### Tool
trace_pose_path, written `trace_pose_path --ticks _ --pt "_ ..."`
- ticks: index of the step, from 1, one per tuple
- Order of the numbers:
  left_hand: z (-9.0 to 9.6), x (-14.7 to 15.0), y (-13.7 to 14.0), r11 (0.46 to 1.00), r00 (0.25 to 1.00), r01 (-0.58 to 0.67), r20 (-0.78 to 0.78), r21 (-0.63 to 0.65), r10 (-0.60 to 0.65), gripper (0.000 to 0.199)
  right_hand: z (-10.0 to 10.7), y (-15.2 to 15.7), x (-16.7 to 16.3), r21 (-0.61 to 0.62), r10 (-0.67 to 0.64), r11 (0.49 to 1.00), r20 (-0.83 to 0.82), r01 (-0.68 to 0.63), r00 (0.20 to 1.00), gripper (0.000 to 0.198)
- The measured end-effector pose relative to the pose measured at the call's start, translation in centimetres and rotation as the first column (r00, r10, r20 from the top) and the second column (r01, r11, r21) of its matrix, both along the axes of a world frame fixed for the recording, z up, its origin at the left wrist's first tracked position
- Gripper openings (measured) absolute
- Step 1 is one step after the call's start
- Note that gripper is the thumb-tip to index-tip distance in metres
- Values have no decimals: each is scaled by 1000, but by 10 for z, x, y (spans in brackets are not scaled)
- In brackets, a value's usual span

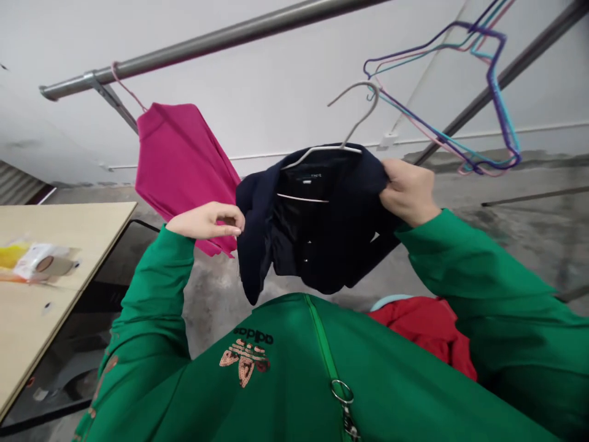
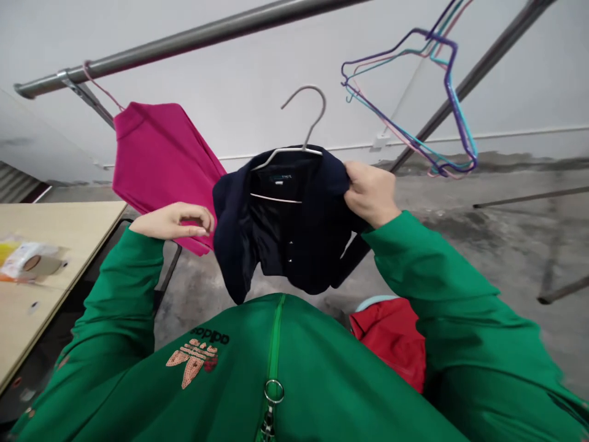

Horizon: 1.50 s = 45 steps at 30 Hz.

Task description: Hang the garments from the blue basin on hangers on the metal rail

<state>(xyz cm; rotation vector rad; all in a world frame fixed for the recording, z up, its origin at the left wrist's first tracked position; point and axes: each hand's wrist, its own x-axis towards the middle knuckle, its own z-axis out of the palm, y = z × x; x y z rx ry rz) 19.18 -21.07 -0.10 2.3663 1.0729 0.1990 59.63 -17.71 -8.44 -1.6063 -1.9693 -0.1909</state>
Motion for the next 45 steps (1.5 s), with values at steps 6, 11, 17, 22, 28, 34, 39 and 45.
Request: trace_pose_path --ticks 6,11,17,22,28,34,39,45 --pt "-62 -13 28 919 935 -302 266 255 234 60 2 -8 13 133 124 983 12 -124 992 25" --pt "-110 9 58 932 918 -294 332 210 215 56 6 -7 19 230 197 956 -40 -183 980 25" --pt "-87 5 73 904 889 -339 404 260 217 44 26 -16 30 161 247 961 -151 -223 957 17" --pt "-53 -8 75 878 929 -311 311 365 200 40 24 -20 31 120 260 964 -270 -236 927 19" --pt "-55 23 58 761 979 -166 14 627 202 46 11 -16 6 85 283 958 -406 -273 869 20" --pt "-63 43 54 639 922 -133 -141 758 360 34 4 -11 -13 -2 338 930 -390 -368 857 20" --pt "-45 56 54 577 904 -185 -92 795 417 24 -3 -6 -22 16 332 935 -389 -354 859 16" --pt "-28 62 57 533 927 -193 -25 824 373 21 -5 -2 -27 59 361 930 -319 -362 876 19"
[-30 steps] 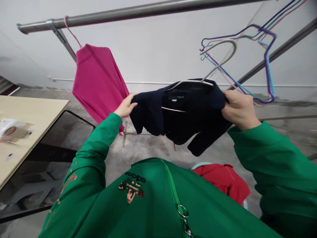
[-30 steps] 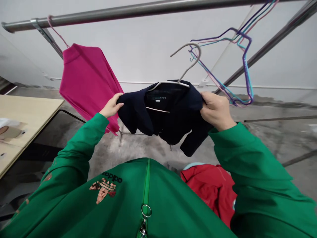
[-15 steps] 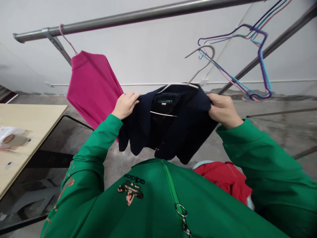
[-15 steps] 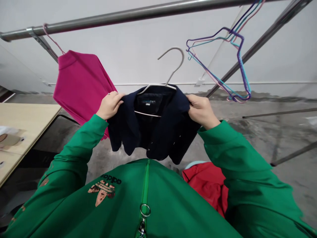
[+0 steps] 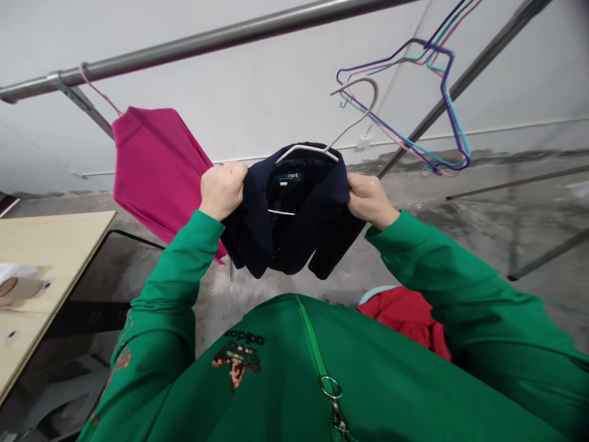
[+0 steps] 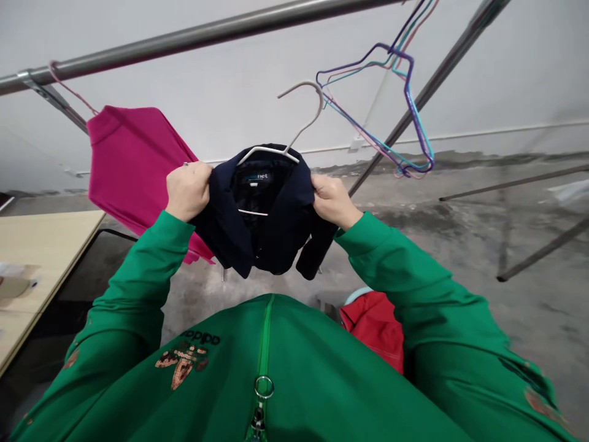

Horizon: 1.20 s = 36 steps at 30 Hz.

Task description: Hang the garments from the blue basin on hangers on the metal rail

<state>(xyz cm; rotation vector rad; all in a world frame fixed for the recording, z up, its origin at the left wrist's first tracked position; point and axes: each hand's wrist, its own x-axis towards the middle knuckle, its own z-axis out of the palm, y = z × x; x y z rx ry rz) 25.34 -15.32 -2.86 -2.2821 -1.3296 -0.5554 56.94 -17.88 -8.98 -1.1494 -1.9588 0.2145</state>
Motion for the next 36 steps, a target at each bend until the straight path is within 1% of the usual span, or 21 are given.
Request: trace_pose_path --ticks 3,5,6,7,9,11,13,15,18,20,22,24,25,26,27,29,31,33,34,36 --pt "11 -13 6 998 1000 5 9 65 -6 23 -7 1 9 61 -82 995 143 74 986 23" --pt "18 -24 10 995 1000 -7 28 98 5 25 -16 1 16 85 -157 986 242 141 958 27" --pt "20 -29 12 994 999 -9 37 106 5 26 -22 1 19 79 -174 984 281 158 944 30" --pt "21 -33 13 994 999 -6 45 106 1 26 -28 1 21 59 -165 986 313 155 935 33" --pt "21 -38 14 995 998 12 54 94 -18 28 -36 0 25 -13 -100 994 350 111 932 38" --pt "22 -41 10 994 997 40 59 99 -46 31 -35 -3 30 -88 -23 994 350 57 936 40" --pt "24 -42 3 988 995 74 57 134 -82 33 -25 -8 36 -118 14 993 333 27 943 39" --pt "29 -44 -5 981 993 107 41 159 -115 34 -9 -15 42 -91 12 996 327 19 945 36" --pt "32 -46 -9 980 990 132 30 149 -138 37 10 -22 46 -49 13 999 309 2 951 35" --pt "28 -45 -6 983 990 134 34 123 -139 39 15 -24 43 -104 71 994 279 -43 958 35" --pt "23 -43 -1 986 988 145 32 82 -148 41 15 -25 38 -205 184 970 250 -133 951 34" --pt "18 -40 2 985 985 171 25 30 -172 42 16 -28 33 -306 315 919 188 -249 930 33" --pt "17 -40 4 981 981 195 22 5 -195 42 18 -31 31 -341 360 892 138 -297 923 33" --pt "17 -40 4 975 975 220 24 -20 -219 43 20 -34 30 -361 376 874 82 -324 923 34" --pt "17 -40 4 970 970 241 35 -40 -240 44 22 -37 30 -370 364 869 25 -329 931 34" --pt "19 -42 1 970 966 241 99 -26 -238 44 25 -44 30 -361 278 889 -63 -282 958 36" --pt "19 -43 -6 984 962 169 209 53 -176 45 26 -48 30 -338 194 915 -111 -220 975 36" --pt "13 -38 -16 990 949 104 288 94 -127 43 25 -50 28 -327 175 921 -137 -211 975 31" --pt "9 -34 -21 992 949 101 293 78 -119 41 23 -50 26 -324 181 920 -142 -219 973 28" --pt "-4 -22 -31 995 964 104 247 4 -102 39 21 -50 20 -322 192 918 -151 -232 970 23"
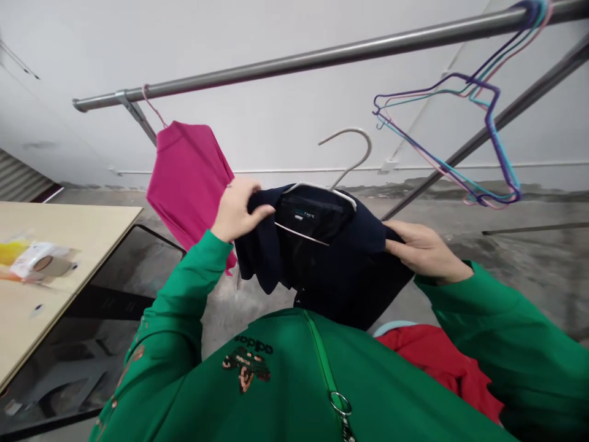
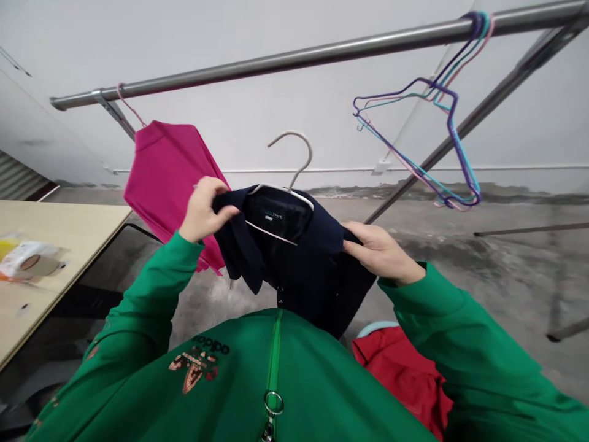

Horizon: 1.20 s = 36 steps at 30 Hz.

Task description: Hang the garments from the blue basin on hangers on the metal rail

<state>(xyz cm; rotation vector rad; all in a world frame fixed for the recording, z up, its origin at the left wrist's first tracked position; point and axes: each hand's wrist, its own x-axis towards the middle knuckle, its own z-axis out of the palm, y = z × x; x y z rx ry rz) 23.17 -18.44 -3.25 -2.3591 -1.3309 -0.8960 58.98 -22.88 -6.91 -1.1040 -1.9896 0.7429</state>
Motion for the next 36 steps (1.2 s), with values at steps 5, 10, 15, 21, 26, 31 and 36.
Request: trace_pose_path --ticks 5,10,15,21,26,31,36 --pt "-30 23 -15 972 963 -202 -205 -121 175 22 -6 3 -10 -20 -76 997 -76 75 994 26" --pt "-47 10 -30 873 905 -230 -423 -431 29 28 -11 15 -13 -73 -157 987 -183 146 971 26" --pt "-72 -12 -52 760 907 -202 -411 -618 -94 27 1 36 -39 -152 -162 982 -341 116 926 28" --pt "-106 -29 -78 659 935 -171 -331 -732 -125 25 24 72 -111 -213 -27 972 -519 -98 854 29" --pt "-125 -38 -96 606 949 -212 -309 -766 -59 22 41 109 -184 -131 11 987 -527 -94 850 18" --pt "-138 -50 -109 553 956 -257 -294 -792 22 23 56 136 -249 -41 -52 998 -432 38 901 17" --pt "-146 -62 -117 523 963 -256 -262 -813 65 21 57 155 -300 -39 -89 996 -317 81 944 23"
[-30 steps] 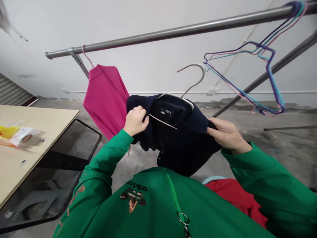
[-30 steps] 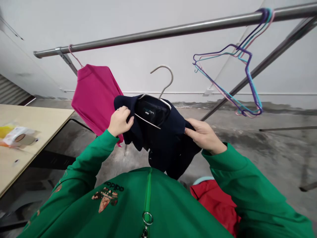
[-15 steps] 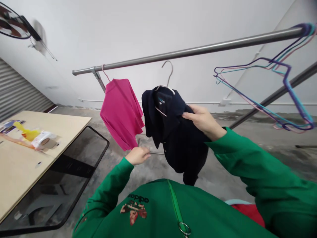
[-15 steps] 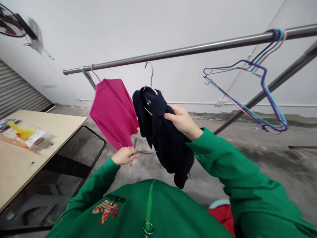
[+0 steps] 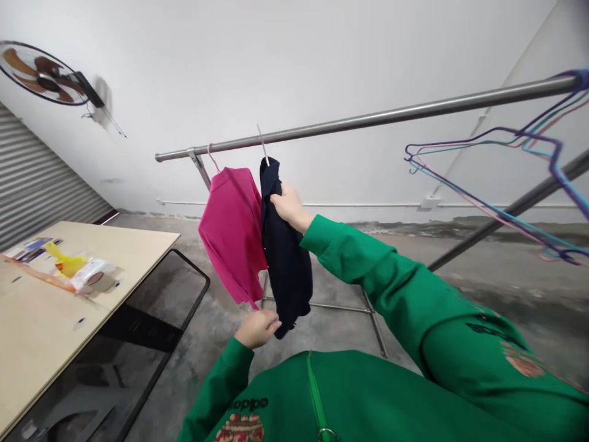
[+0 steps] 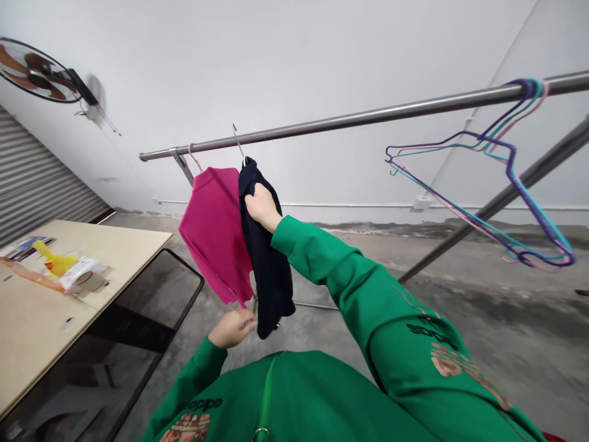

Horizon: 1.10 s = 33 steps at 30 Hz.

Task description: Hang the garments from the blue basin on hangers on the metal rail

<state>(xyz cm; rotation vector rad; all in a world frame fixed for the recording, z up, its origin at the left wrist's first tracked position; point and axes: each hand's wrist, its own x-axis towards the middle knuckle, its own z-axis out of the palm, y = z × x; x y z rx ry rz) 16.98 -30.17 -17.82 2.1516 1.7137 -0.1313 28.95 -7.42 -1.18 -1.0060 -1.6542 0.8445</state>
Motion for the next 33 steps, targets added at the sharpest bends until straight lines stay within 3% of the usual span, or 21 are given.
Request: trace_pose_path --ticks 6,12,17,20,22,24,25,27,29,30,33 --pt "-7 -10 -3 999 999 -32 42 -19 32 20 -9 15 -39 -60 -36 997 124 44 992 23" --pt "-16 -18 -4 1000 998 -21 53 15 20 19 -21 19 -56 -75 -71 994 118 80 990 22" --pt "-21 -21 -3 1000 998 -20 56 8 19 17 -20 21 -57 -102 -42 993 141 56 989 22" --pt "-24 -19 1 999 997 44 67 11 -45 18 -35 8 -40 -44 13 999 130 -8 991 43" --pt "-29 -16 5 993 991 115 74 3 -115 18 -63 -10 -18 75 3 997 169 -16 986 56" --pt "-35 -10 12 978 975 209 80 -5 -208 18 -108 -33 12 146 -18 989 283 -25 959 59" --pt "-39 -6 17 964 961 264 83 -10 -262 18 -135 -46 30 106 -6 994 363 -35 932 58" --pt "-46 6 27 923 921 384 90 -31 -380 18 -195 -76 71 -122 71 992 489 -13 869 49" --pt "-52 23 39 859 859 509 102 -59 -502 19 -254 -111 122 -363 92 924 506 115 857 33" --pt "-54 33 45 822 824 565 106 -73 -557 21 -281 -133 150 -437 40 874 502 214 864 25" --pt "-55 67 58 717 725 688 91 -106 -683 25 -343 -208 236 -513 -258 677 506 527 823 26"
